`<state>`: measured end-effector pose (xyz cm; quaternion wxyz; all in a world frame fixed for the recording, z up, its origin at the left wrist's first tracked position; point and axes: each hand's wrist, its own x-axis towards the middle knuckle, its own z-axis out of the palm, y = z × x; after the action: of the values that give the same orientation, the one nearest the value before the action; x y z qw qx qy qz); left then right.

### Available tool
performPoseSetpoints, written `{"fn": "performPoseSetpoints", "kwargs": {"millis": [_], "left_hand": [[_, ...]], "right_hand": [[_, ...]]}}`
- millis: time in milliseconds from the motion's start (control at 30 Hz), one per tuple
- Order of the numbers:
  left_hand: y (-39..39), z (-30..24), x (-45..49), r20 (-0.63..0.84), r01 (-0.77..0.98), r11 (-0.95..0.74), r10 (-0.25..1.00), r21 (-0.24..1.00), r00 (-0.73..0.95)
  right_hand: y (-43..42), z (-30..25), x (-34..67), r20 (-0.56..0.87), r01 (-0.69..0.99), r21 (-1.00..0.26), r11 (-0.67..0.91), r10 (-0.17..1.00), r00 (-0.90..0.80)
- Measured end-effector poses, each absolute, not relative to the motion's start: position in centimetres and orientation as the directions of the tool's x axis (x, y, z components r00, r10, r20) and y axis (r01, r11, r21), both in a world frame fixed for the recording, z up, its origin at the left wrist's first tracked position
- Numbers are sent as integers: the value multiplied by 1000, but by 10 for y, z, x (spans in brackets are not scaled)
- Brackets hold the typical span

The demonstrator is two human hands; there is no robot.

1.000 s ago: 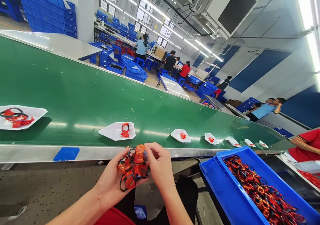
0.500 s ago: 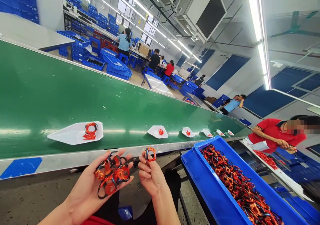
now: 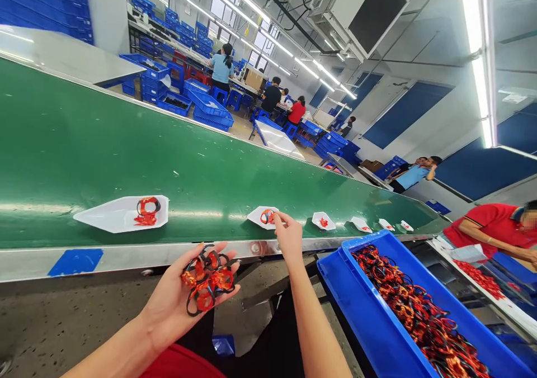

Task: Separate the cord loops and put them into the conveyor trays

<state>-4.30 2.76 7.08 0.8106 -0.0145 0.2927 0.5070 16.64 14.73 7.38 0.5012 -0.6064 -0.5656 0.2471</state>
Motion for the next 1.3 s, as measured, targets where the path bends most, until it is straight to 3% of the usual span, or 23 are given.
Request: {"fn": "performPoseSetpoints", "kwargs": {"millis": [100, 267, 367, 433, 500, 533, 600, 700, 900, 1300], "left_hand": [[28, 69, -42, -484, -824, 491, 815, 283, 319], [28, 66, -33, -481, -789, 509, 817, 345, 317], [27, 65, -28, -481, -781, 528, 808, 335, 340], [26, 65, -27, -470, -787, 532, 806, 313, 359], [25, 65, -27, -455, -788, 542, 803, 291, 385], [24, 64, -27, -449, -786, 550, 800, 283, 398], [23, 64, -26, -449, -776, 566, 791, 278, 416], [21, 64, -21, -462, -761, 586, 776, 278, 429], [22, 62, -15, -495, -758, 600, 755, 255, 431], [19, 61, -16, -472, -760, 605, 755, 237, 454]], "right_hand": [[122, 86, 156, 231, 454, -880, 137, 960, 158], [51, 100, 110, 174, 565, -786, 251, 967, -186], [37, 97, 98, 206, 589, -757, 283, 959, -195], [39, 92, 102, 114, 446, -881, 157, 986, -122], [44, 86, 112, -78, 129, -989, -67, 994, -82], [45, 83, 117, -169, -54, -983, -174, 981, -91], [46, 78, 125, -282, -360, -879, -312, 950, -134], [43, 71, 131, -349, -612, -691, -384, 919, -183], [39, 58, 137, -377, -769, -452, -452, 878, -294], [37, 43, 139, -365, -800, -376, -467, 869, -335]]}}
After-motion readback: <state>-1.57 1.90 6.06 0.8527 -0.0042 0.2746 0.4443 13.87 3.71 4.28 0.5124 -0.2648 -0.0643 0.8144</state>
